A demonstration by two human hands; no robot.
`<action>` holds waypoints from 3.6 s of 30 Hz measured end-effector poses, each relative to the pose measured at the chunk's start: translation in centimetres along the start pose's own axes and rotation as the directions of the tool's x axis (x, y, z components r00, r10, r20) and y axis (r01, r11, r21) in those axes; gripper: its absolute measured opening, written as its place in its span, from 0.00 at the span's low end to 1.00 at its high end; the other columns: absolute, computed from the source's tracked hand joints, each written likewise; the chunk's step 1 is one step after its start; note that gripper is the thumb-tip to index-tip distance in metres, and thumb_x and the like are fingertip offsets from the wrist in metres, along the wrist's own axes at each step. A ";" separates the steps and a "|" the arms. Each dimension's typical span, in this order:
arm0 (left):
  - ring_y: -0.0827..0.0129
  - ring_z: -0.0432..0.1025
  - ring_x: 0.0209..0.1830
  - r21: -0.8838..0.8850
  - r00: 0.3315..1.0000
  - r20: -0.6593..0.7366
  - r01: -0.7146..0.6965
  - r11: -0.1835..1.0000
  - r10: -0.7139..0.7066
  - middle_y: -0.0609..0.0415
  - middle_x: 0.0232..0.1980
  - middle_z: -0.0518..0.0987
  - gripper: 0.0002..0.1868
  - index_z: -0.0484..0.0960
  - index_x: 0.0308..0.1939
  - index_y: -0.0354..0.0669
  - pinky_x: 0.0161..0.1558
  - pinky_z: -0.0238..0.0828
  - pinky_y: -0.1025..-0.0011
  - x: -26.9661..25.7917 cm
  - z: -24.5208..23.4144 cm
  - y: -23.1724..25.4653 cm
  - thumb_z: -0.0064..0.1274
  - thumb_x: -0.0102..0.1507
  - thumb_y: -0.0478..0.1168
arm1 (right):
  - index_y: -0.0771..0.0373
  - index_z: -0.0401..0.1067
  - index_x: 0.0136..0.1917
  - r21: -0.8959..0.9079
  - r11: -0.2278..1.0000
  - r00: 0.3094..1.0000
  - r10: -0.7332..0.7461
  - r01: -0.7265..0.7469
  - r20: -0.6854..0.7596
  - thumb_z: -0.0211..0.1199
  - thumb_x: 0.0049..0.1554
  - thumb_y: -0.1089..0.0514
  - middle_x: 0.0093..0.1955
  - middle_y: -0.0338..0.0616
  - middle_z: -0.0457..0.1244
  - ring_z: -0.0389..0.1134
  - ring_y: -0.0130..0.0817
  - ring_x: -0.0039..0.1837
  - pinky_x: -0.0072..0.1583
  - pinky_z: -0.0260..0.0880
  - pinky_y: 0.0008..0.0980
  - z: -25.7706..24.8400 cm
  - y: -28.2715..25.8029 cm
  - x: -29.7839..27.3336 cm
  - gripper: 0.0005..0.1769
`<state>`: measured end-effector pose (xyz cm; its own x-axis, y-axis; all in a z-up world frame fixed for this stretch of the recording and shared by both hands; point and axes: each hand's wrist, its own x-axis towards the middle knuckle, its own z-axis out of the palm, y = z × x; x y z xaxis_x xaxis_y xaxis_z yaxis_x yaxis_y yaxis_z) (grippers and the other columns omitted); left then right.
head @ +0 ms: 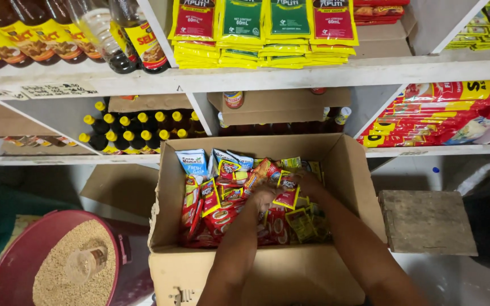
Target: Transfer small food and seasoning packets from a cardboard box and organize them neatly on store shelves.
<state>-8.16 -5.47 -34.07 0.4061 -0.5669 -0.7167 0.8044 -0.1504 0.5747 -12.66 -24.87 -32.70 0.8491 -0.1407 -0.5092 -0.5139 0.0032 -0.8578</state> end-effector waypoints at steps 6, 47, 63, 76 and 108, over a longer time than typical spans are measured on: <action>0.54 0.76 0.60 0.047 0.999 0.044 0.019 0.999 -0.021 0.44 0.68 0.74 0.27 0.66 0.69 0.39 0.52 0.82 0.54 -4.5 2.1 2.3 0.55 0.66 0.29 | 0.62 0.74 0.60 -0.042 0.999 0.989 0.022 -0.029 -0.143 0.63 0.62 0.49 0.44 0.49 0.68 0.63 0.36 0.34 0.33 0.65 0.40 -1.2 1.9 2.6 0.18; 0.74 0.78 0.26 0.122 0.577 -0.278 -0.771 0.624 0.768 0.54 0.31 0.83 0.07 0.81 0.41 0.35 0.31 0.77 0.75 -30.4 6.5 12.2 0.57 0.66 0.37 | 0.64 0.76 0.56 -0.031 0.865 0.851 -0.486 0.501 0.202 0.60 0.62 0.57 0.44 0.36 0.68 0.64 0.20 0.40 0.43 0.67 0.25 3.4 -28.9 -10.9 0.12; 0.72 0.75 0.23 0.101 0.351 -0.386 -0.903 0.417 0.853 0.52 0.30 0.81 0.10 0.81 0.48 0.32 0.26 0.75 0.73 -36.1 7.8 31.9 0.52 0.65 0.34 | 0.66 0.79 0.51 -0.388 0.435 0.530 -0.829 0.813 0.180 0.65 0.57 0.59 0.46 0.43 0.74 0.72 0.28 0.48 0.53 0.73 0.29 5.8 -53.0 -11.4 0.11; 0.76 0.70 0.21 0.478 0.050 -0.469 -0.825 0.301 0.882 0.56 0.27 0.80 0.07 0.82 0.43 0.36 0.24 0.67 0.74 -34.9 7.6 37.9 0.56 0.64 0.37 | 0.58 0.81 0.50 -0.728 0.400 0.628 -0.777 0.556 0.052 0.63 0.55 0.53 0.51 0.48 0.72 0.73 0.44 0.53 0.57 0.72 0.41 7.9 -58.6 -8.0 0.12; 0.44 0.75 0.45 0.769 -0.239 -0.417 -0.608 0.200 0.877 0.37 0.45 0.81 0.11 0.77 0.48 0.35 0.48 0.71 0.54 -35.3 7.9 35.5 0.45 0.68 0.39 | 0.52 0.70 0.69 -0.899 -0.174 0.623 -0.667 0.402 0.408 0.51 0.61 0.33 0.65 0.49 0.64 0.58 0.47 0.67 0.65 0.51 0.51 11.4 -57.2 -14.3 0.32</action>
<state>2.68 2.84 14.78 0.7891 0.3417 0.5105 -0.4191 -0.3081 0.8541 5.98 -11.73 22.88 0.9220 0.3139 0.2267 0.3207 -0.9472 0.0073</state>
